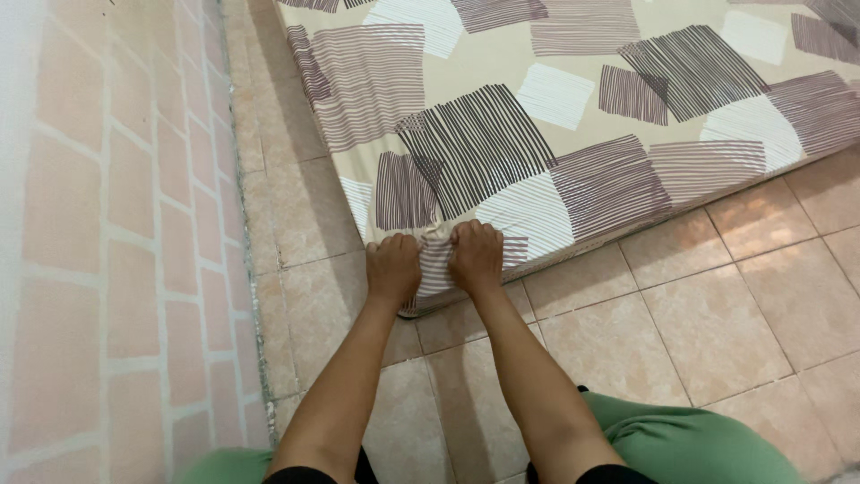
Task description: The person sits on the floor and pulls a patterned fitted sheet over a mattress. They stretch the fabric and tuck the corners under the mattress to secure the sheet in place.
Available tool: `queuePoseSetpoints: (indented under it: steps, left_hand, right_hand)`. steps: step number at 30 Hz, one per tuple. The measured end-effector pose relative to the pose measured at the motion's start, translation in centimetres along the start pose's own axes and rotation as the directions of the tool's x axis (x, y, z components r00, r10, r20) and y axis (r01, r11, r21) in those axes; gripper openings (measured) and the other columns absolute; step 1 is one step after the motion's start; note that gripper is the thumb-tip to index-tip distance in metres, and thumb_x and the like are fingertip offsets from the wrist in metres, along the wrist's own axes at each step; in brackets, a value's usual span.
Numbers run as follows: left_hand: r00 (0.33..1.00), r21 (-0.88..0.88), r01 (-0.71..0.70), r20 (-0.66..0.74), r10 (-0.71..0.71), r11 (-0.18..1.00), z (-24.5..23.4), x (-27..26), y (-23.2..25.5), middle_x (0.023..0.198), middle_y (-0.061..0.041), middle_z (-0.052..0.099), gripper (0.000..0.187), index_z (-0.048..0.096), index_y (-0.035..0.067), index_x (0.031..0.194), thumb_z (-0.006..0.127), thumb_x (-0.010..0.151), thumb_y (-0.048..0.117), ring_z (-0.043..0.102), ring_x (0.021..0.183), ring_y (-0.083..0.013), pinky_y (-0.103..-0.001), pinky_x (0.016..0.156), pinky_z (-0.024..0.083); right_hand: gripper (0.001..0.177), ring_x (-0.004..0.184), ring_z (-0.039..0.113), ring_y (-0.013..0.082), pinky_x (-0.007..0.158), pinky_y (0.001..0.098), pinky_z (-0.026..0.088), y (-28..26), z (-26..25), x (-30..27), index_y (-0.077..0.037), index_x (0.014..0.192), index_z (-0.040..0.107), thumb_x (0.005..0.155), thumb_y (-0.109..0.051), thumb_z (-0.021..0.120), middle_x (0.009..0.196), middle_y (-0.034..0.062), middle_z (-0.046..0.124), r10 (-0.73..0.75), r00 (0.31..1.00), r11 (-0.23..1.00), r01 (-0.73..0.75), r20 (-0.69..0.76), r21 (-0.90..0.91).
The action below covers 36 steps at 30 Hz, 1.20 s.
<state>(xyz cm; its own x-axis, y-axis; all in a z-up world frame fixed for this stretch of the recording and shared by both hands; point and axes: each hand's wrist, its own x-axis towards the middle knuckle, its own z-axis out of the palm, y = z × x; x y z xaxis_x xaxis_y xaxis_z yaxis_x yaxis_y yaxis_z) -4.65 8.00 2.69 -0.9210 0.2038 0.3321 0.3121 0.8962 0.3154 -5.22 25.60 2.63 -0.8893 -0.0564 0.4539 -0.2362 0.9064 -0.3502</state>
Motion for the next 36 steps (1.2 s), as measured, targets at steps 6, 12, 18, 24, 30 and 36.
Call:
queuePoseSetpoints:
  steps: [6, 12, 18, 24, 30, 36]
  left_hand:
    - [0.938, 0.007, -0.173, 0.307, 0.162, 0.985, -0.7, 2.8, -2.4, 0.078, -0.010, 0.072, 0.050, 0.071, 0.010, 0.078, 0.058, 0.095, 0.056, 0.070, 0.072, -0.0289, -0.047, 0.065, 0.052]
    - [0.876, -0.004, -0.283, 0.406, 0.261, 0.959, -0.4, 3.8, -2.9, 0.073, -0.009, 0.072, 0.053, 0.073, 0.011, 0.072, 0.055, 0.098, 0.054, 0.069, 0.068, -0.0294, -0.047, 0.062, 0.052]
    - [0.797, -0.148, -0.276, 0.517, 0.313, 0.950, -0.6, 3.8, -3.6, 0.075, -0.012, 0.072, 0.047, 0.076, 0.010, 0.073, 0.055, 0.097, 0.045, 0.069, 0.072, -0.0346, -0.052, 0.066, 0.053]
    - [0.773, -0.203, -0.367, 0.476, 0.419, 0.908, -1.0, 2.0, -3.9, 0.075, -0.015, 0.071, 0.048, 0.075, 0.009, 0.073, 0.056, 0.099, 0.044, 0.069, 0.072, -0.0362, -0.052, 0.068, 0.054]
    - [0.751, -0.179, -0.429, 0.474, 0.460, 0.885, -2.2, -0.5, -3.6, 0.071, -0.015, 0.071, 0.047, 0.071, 0.007, 0.070, 0.058, 0.100, 0.042, 0.069, 0.066, -0.0333, -0.047, 0.061, 0.054]
    - [0.828, -0.139, -0.450, 0.305, 0.471, 0.882, -1.6, -0.1, -3.5, 0.063, -0.011, 0.065, 0.040, 0.066, 0.008, 0.068, 0.064, 0.096, 0.037, 0.064, 0.058, -0.0310, -0.047, 0.052, 0.048]
  right_hand:
    - [0.009, 0.070, 0.065, 0.0317, 0.068, 0.0486, 0.048, 1.9, -0.3, 3.6, -0.011, 0.093, 0.057, 0.095, -0.018, 0.052, 0.080, 0.0104, 0.067, -0.100, 0.933, 0.988, 0.135, 0.347, -0.076]
    - [0.050, 0.054, 0.066, 0.0280, 0.050, 0.0452, 0.050, 1.3, -0.6, 5.5, -0.013, 0.077, 0.067, 0.099, -0.054, 0.049, 0.065, 0.0074, 0.070, -0.123, 0.883, 0.982, 0.173, 0.454, -0.071]
    - [0.061, 0.051, 0.064, 0.0288, 0.051, 0.0442, 0.049, 0.8, -0.6, 3.9, -0.016, 0.059, 0.071, 0.099, -0.056, 0.050, 0.058, 0.0081, 0.068, -0.100, 0.920, 0.982, 0.152, 0.380, -0.109]
    - [0.058, 0.050, 0.063, 0.0300, 0.049, 0.0457, 0.048, 0.3, -1.4, 1.8, -0.014, 0.057, 0.071, 0.098, -0.051, 0.053, 0.058, 0.0098, 0.067, -0.140, 0.945, 0.983, 0.169, 0.296, -0.076]
    - [0.057, 0.048, 0.063, 0.0308, 0.048, 0.0456, 0.048, -0.6, -2.6, -0.9, -0.013, 0.053, 0.068, 0.096, -0.050, 0.058, 0.055, 0.0107, 0.066, -0.141, 0.942, 0.978, 0.180, 0.304, -0.103]
    - [0.037, 0.056, 0.058, 0.0264, 0.057, 0.0436, 0.043, -0.8, -2.7, 0.0, -0.012, 0.061, 0.063, 0.089, -0.036, 0.073, 0.063, 0.0067, 0.061, -0.212, 0.970, 0.975, 0.217, 0.116, -0.038]
